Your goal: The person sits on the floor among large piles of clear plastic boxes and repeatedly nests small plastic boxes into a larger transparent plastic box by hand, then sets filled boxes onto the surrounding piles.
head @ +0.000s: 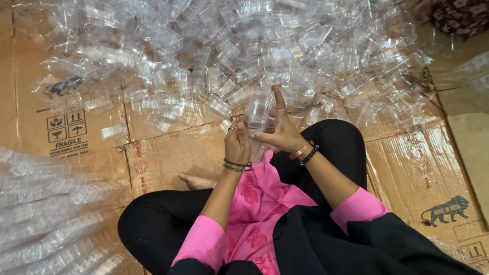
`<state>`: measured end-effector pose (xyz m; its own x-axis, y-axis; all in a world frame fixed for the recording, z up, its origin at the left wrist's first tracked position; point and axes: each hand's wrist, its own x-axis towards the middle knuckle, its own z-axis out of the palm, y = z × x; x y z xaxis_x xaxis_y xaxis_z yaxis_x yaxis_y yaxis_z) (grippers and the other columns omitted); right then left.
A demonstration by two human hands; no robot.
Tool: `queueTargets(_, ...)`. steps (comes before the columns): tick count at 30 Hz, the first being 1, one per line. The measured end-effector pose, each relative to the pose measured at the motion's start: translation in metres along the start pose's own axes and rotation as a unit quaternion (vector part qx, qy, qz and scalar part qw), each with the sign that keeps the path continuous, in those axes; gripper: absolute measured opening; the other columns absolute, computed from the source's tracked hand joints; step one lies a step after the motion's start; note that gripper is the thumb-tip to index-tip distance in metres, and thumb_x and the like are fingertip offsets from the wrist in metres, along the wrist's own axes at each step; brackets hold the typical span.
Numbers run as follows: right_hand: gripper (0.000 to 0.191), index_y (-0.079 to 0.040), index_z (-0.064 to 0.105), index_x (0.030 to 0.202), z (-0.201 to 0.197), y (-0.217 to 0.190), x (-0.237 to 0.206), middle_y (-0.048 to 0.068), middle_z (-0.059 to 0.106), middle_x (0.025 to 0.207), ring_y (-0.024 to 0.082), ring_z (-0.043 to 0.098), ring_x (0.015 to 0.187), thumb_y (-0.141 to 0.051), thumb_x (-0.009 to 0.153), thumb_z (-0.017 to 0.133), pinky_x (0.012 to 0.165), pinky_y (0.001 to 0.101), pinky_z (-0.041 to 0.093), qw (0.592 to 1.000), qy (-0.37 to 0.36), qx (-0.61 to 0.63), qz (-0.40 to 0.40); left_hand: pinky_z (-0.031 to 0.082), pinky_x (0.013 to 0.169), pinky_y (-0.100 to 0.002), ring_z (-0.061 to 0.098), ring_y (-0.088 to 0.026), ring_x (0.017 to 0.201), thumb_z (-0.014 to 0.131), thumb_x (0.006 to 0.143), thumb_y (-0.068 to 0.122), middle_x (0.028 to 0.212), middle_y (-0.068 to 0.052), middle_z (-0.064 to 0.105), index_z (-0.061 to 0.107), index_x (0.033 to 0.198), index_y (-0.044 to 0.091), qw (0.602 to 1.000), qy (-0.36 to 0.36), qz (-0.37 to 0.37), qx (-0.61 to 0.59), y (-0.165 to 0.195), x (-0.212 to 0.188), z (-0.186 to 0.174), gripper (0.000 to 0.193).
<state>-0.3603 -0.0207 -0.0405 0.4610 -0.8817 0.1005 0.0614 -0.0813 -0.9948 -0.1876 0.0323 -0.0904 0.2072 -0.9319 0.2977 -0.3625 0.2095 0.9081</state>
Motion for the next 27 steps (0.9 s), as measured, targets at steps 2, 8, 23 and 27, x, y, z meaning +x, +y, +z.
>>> queueTargets(2, 0.127, -0.031, -0.009, 0.162, -0.007, -0.008, 0.006, 0.027, 0.046, 0.151, 0.031, 0.060, 0.129, -0.006, 0.082, 0.086, 0.097, 0.0447, 0.061, 0.999, 0.036, 0.033, 0.004, 0.054, 0.096, -0.043, 0.068, -0.034, 0.112, 0.033, 0.109, 0.051, 0.120, -0.025, 0.070, 0.065, 0.133, 0.000, 0.998, -0.001, -0.068, 0.002, -0.019, -0.002, 0.002, 0.065)
queueTargets(8, 0.124, -0.034, -0.003, 0.165, -0.031, -0.019, 0.011, 0.019, 0.031, 0.165, 0.030, 0.048, 0.147, 0.003, 0.088, 0.086, 0.115, 0.0487, 0.054, 0.973, 0.114, 0.158, -0.126, 0.039, 0.113, -0.045, 0.047, -0.044, 0.141, 0.040, 0.120, 0.052, 0.156, -0.032, 0.041, 0.033, 0.158, -0.010, 0.996, 0.014, -0.084, 0.004, -0.047, 0.032, 0.003, 0.073)
queueTargets(23, 0.061, -0.002, 0.039, 0.156, -0.036, -0.041, -0.047, 0.012, 0.041, 0.164, 0.025, 0.035, 0.157, -0.042, 0.111, 0.048, 0.129, 0.0441, 0.027, 0.989, -0.027, 0.142, -0.020, 0.057, 0.097, -0.031, 0.067, -0.018, 0.116, 0.083, 0.087, 0.024, 0.130, -0.014, 0.068, 0.055, 0.143, -0.006, 0.947, -0.104, -0.206, -0.225, 0.081, -0.025, -0.073, 0.069)
queueTargets(27, 0.055, 0.000, 0.047, 0.151, -0.020, -0.039, -0.060, 0.015, 0.049, 0.157, 0.026, 0.040, 0.152, -0.039, 0.113, 0.040, 0.128, 0.0429, 0.030, 0.995, -0.019, 0.093, 0.029, 0.053, 0.102, -0.029, 0.065, -0.017, 0.120, 0.084, 0.084, 0.024, 0.134, -0.013, 0.067, 0.054, 0.143, -0.004, 0.965, -0.094, -0.185, -0.158, 0.092, -0.043, -0.085, 0.072)
